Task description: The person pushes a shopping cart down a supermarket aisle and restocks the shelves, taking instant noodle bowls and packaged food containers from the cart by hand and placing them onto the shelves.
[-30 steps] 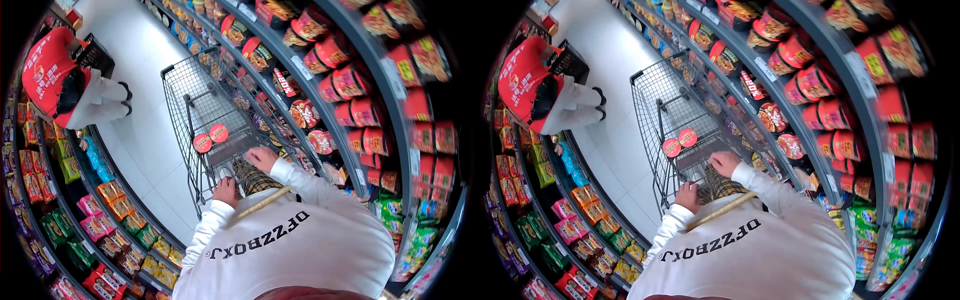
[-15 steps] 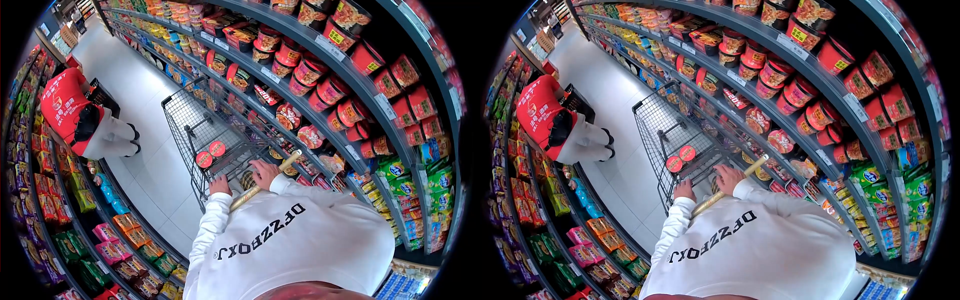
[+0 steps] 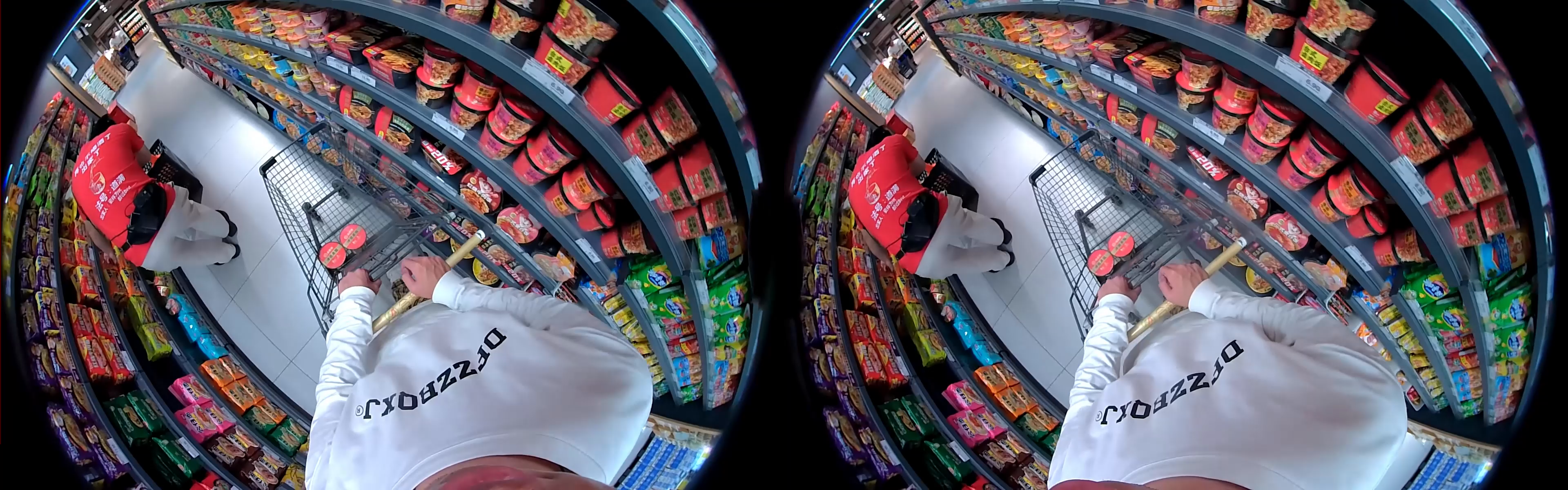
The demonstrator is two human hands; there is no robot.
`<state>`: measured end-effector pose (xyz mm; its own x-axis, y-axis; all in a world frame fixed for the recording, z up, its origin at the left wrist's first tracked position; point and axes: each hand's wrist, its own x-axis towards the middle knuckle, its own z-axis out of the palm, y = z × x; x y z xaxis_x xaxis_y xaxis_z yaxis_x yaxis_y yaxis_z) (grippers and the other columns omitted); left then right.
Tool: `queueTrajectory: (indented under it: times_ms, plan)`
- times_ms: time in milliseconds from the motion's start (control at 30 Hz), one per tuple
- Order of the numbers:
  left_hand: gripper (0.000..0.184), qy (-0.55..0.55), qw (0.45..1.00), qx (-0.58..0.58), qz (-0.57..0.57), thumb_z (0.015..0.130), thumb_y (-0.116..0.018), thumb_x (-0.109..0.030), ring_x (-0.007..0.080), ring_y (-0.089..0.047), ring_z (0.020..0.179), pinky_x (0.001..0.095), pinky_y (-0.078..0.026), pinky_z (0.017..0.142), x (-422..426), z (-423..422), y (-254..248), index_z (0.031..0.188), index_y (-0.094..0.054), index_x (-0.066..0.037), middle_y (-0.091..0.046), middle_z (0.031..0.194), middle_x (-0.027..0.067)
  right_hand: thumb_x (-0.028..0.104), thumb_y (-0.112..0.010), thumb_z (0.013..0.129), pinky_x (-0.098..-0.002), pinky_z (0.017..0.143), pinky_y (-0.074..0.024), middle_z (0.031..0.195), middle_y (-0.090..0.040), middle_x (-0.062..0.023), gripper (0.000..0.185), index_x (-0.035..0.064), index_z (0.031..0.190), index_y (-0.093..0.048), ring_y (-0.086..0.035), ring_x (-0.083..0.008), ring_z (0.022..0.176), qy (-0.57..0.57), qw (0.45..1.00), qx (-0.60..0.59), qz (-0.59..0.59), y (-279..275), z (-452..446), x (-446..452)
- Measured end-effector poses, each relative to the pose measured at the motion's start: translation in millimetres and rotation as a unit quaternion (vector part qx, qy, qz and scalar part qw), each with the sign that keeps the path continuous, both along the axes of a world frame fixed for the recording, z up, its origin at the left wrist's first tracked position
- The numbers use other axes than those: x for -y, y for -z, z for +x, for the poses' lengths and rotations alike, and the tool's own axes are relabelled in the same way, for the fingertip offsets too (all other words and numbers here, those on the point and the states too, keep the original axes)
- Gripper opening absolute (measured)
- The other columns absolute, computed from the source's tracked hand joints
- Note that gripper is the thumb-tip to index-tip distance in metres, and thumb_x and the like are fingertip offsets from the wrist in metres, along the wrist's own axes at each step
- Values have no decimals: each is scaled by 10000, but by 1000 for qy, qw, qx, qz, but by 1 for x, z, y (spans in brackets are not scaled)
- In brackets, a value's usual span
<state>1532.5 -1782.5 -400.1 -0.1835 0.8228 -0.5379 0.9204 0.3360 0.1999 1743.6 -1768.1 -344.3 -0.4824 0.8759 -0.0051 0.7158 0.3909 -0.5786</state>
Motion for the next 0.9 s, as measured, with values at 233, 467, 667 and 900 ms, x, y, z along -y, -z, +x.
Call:
queueTrajectory:
  times_ms: [233,467,667,900]
  plan:
    - [396,-2,999,-11,34,777,-752,-444,317,-718,925,409,-574,832,-20,-24,-1,965,-761,-96,-739,979,152,159,-622,816,-459,794,-482,941,-626,-99,84,102,877,-617,-598,-325,968,26,996,-67,55,12,-21,-56]
    - [381,-16,998,-40,-38,780,-729,-453,315,-722,910,398,-576,828,-46,-40,-5,940,-778,-111,-744,971,143,332,-708,735,-444,971,-432,981,-659,-129,330,61,922,-691,-597,-338,1033,-115,990,49,68,54,-19,-139]
    - [413,-22,997,-65,-35,768,-739,-477,313,-720,909,395,-579,816,-58,-53,-5,951,-769,-108,-744,961,138,363,-764,729,-433,878,-528,953,-733,-140,339,89,928,-763,-694,-304,970,-283,923,256,-40,63,-68,-178]
    - [376,-58,995,-68,-34,734,-744,-441,315,-716,905,412,-574,827,-77,-65,-14,955,-763,-137,-743,953,130,220,-723,733,-408,845,-556,980,-742,-122,250,98,945,-776,-708,-290,968,-294,913,270,-83,35,-91,-193]
